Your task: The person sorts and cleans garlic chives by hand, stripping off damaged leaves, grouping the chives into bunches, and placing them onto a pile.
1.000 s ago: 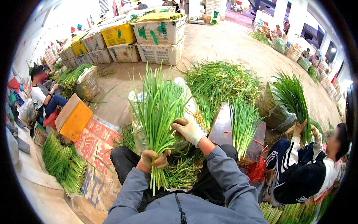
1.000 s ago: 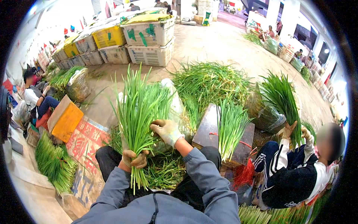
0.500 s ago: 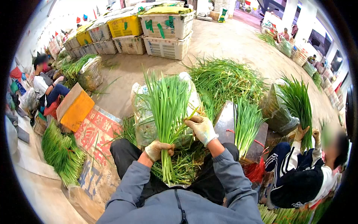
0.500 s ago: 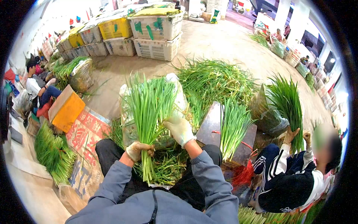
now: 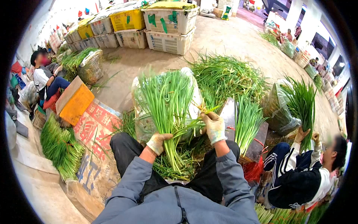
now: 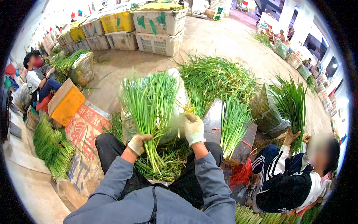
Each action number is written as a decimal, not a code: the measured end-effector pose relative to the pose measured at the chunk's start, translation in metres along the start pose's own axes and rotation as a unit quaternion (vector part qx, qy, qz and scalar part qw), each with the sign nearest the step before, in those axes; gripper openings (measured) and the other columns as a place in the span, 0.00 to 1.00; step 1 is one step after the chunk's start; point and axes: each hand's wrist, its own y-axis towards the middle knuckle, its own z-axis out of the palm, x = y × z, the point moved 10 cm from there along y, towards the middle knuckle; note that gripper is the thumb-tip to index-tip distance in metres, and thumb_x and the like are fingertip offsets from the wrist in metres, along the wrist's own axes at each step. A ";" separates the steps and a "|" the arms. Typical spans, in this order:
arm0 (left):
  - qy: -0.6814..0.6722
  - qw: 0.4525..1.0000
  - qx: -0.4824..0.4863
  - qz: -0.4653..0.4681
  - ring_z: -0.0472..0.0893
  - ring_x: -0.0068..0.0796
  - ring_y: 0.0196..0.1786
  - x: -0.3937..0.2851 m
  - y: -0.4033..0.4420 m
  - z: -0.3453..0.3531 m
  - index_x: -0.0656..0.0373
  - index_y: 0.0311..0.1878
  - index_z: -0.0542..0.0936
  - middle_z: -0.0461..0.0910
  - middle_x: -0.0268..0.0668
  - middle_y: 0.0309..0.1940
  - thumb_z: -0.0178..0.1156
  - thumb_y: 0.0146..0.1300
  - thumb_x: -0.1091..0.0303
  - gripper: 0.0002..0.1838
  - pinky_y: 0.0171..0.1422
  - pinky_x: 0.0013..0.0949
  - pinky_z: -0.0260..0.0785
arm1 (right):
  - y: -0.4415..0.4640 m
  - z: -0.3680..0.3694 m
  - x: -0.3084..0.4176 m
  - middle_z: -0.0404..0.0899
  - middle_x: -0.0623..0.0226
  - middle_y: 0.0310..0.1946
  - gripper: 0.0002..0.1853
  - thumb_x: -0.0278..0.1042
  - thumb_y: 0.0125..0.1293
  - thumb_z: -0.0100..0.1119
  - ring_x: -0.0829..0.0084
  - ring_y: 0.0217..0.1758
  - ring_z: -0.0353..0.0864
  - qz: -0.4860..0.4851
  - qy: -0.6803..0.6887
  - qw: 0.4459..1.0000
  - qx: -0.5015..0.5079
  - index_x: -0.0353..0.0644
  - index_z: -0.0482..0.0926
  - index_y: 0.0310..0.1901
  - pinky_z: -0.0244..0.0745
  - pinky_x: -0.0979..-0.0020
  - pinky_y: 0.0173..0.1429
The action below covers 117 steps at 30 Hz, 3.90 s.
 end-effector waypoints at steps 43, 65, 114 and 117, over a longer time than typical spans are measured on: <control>-0.064 0.964 -0.087 0.242 0.84 0.37 0.38 -0.109 -0.015 -0.071 0.68 0.51 0.81 0.85 0.42 0.38 0.67 0.61 0.73 0.16 0.45 0.38 0.81 | -0.081 0.098 0.055 0.82 0.57 0.51 0.27 0.38 0.58 0.74 0.62 0.41 0.85 -0.181 -0.328 0.903 0.209 0.41 0.78 0.58 0.81 0.66 0.46; -0.133 0.955 -0.002 0.265 0.84 0.40 0.39 -0.131 -0.023 -0.072 0.67 0.55 0.78 0.83 0.43 0.41 0.62 0.67 0.76 0.15 0.44 0.44 0.82 | -0.179 0.048 -0.103 0.86 0.55 0.42 0.23 0.42 0.55 0.67 0.52 0.48 0.85 0.041 -0.550 0.616 0.563 0.54 0.84 0.55 0.80 0.58 0.53; -0.195 0.911 0.065 0.358 0.83 0.33 0.43 -0.186 -0.042 -0.145 0.61 0.60 0.76 0.83 0.40 0.49 0.65 0.59 0.76 0.23 0.46 0.40 0.80 | -0.093 -0.094 0.067 0.81 0.65 0.28 0.08 0.28 0.71 0.57 0.76 0.25 0.79 0.059 0.095 0.993 0.022 0.32 0.79 0.44 0.74 0.76 0.29; -0.252 0.893 0.052 0.369 0.83 0.33 0.43 -0.168 -0.037 -0.140 0.62 0.57 0.76 0.82 0.39 0.51 0.65 0.59 0.77 0.21 0.45 0.42 0.80 | -0.082 -0.046 0.037 0.83 0.62 0.30 0.08 0.30 0.71 0.59 0.74 0.26 0.82 0.045 0.093 0.992 0.071 0.35 0.79 0.46 0.76 0.75 0.31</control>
